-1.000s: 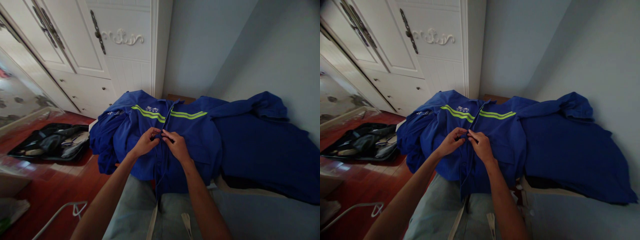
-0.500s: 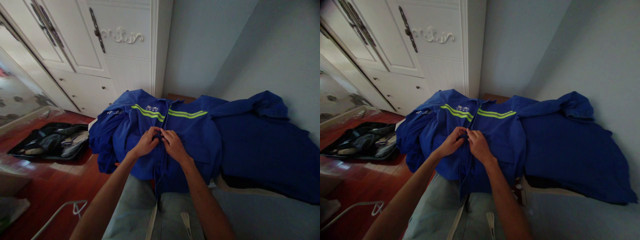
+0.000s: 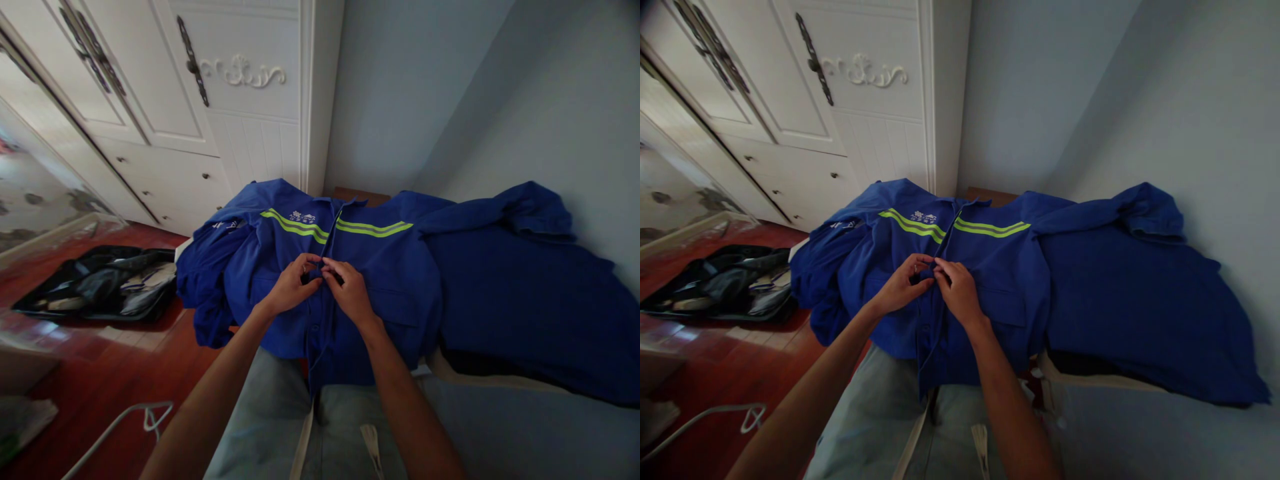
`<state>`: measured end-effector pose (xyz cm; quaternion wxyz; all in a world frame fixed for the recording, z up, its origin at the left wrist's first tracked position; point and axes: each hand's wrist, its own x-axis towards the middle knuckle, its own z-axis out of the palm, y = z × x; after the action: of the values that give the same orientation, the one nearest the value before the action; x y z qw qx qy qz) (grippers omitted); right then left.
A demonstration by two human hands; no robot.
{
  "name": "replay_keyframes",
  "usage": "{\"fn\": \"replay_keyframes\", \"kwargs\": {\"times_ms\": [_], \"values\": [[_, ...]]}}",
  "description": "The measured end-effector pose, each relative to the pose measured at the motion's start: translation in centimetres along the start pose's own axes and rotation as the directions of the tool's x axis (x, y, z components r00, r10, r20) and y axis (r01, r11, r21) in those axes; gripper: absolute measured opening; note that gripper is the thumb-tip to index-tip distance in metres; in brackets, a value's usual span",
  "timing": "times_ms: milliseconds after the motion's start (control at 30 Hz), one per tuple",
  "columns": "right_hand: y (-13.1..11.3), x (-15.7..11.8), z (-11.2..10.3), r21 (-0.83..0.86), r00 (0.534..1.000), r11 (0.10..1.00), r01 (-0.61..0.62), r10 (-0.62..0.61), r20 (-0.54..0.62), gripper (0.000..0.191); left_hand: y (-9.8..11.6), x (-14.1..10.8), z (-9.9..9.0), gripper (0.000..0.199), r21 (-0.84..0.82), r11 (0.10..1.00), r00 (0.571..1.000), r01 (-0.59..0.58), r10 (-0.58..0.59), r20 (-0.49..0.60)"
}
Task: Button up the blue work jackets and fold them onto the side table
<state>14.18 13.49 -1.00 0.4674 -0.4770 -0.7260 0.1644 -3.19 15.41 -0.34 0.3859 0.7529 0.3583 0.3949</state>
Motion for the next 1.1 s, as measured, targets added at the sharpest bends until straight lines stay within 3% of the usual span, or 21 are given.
{"fn": "replay_keyframes", "kwargs": {"times_ms": [333,567,667,833,1100], "values": [[-0.2,0.1,-0.3,0.139,0.997,0.988,-0.075,0.073,0.019,0.032,-0.2,0.1,-0.2,0.043,-0.153,0.988,0.999,0.029,-0.023,0.04],[0.3,1.3,0.1,0.297,0.939,0.891,-0.344,0.328,0.104,0.031,-0.1,0.3,-0.1,0.045,-0.128,0.989,0.997,0.077,-0.072,0.041],[0.3,1.9,0.2,0.299,0.917,0.867,-0.398,0.383,0.109,0.029,-0.1,0.3,-0.2,0.045,-0.138,0.987,0.996,0.077,-0.069,0.061],[0.0,1.9,0.5,0.253,0.93,0.895,-0.366,0.361,0.068,0.024,-0.2,0.4,-0.4,0.046,-0.157,0.984,0.991,0.084,-0.067,0.112],[0.5,0.9,0.2,0.232,0.982,0.954,-0.187,0.189,0.018,0.026,-0.1,0.5,-0.8,0.046,-0.338,0.932,0.985,0.134,-0.087,0.151]]}}
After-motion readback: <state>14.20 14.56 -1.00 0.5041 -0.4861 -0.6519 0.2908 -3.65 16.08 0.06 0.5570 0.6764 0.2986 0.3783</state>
